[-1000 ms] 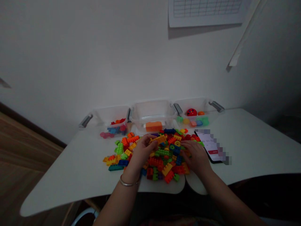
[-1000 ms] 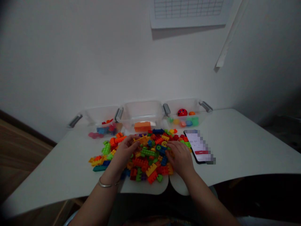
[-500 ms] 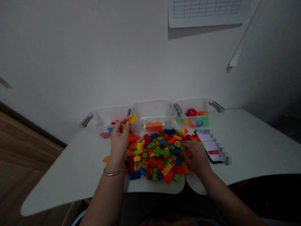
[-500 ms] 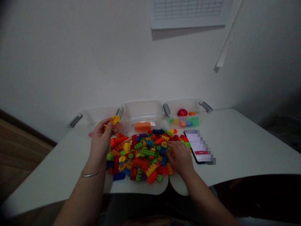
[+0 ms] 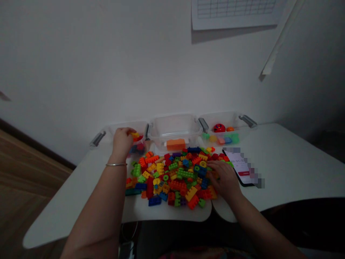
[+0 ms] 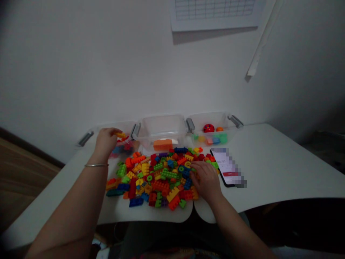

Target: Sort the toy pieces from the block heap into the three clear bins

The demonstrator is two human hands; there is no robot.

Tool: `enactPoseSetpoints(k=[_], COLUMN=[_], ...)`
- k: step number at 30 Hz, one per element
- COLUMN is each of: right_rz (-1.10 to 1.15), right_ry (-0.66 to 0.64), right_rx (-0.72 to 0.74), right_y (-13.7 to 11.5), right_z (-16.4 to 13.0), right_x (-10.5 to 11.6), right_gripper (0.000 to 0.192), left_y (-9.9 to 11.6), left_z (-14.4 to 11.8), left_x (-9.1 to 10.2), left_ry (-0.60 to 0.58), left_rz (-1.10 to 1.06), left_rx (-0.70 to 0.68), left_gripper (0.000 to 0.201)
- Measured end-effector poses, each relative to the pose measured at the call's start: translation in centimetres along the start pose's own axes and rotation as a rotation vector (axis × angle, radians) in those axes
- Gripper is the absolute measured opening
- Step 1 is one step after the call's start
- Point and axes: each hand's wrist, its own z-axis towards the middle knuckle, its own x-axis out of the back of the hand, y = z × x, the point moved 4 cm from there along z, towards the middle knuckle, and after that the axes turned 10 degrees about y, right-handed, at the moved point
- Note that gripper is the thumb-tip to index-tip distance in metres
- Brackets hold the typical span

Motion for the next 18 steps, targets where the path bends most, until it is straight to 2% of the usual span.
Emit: enactPoseSetpoints(k=[5, 10, 14, 18], right_rz=[0.005, 0.017, 0.015, 0.006], right_ry=[-0.003, -0.01, -0.007, 0.0], right_rx=[-0.008, -0.017, -0.019, -0.016], right_y=[0.1, 0.1, 0.0, -0.1], right_z=[0.0, 0.1, 0.1, 0.3], right_x=[0.0, 0.0, 0.1, 0.3], right_gripper=[0.019, 0.022, 0.022, 0.02], left_y=[0.2, 0.3, 0.7, 1.1], left_z=[0.3, 0.0, -0.4, -0.8], left_x=[-1.3, -1.9, -1.9, -1.6], left_ry=[-0.101, -0.201, -0.206, -0.156], left_rz=[0.13, 0.232, 0.279, 0.317], left_rx=[-0.002, 0.054, 0.085, 0.077], left_gripper=[0.035, 0.044, 0.049, 0.053])
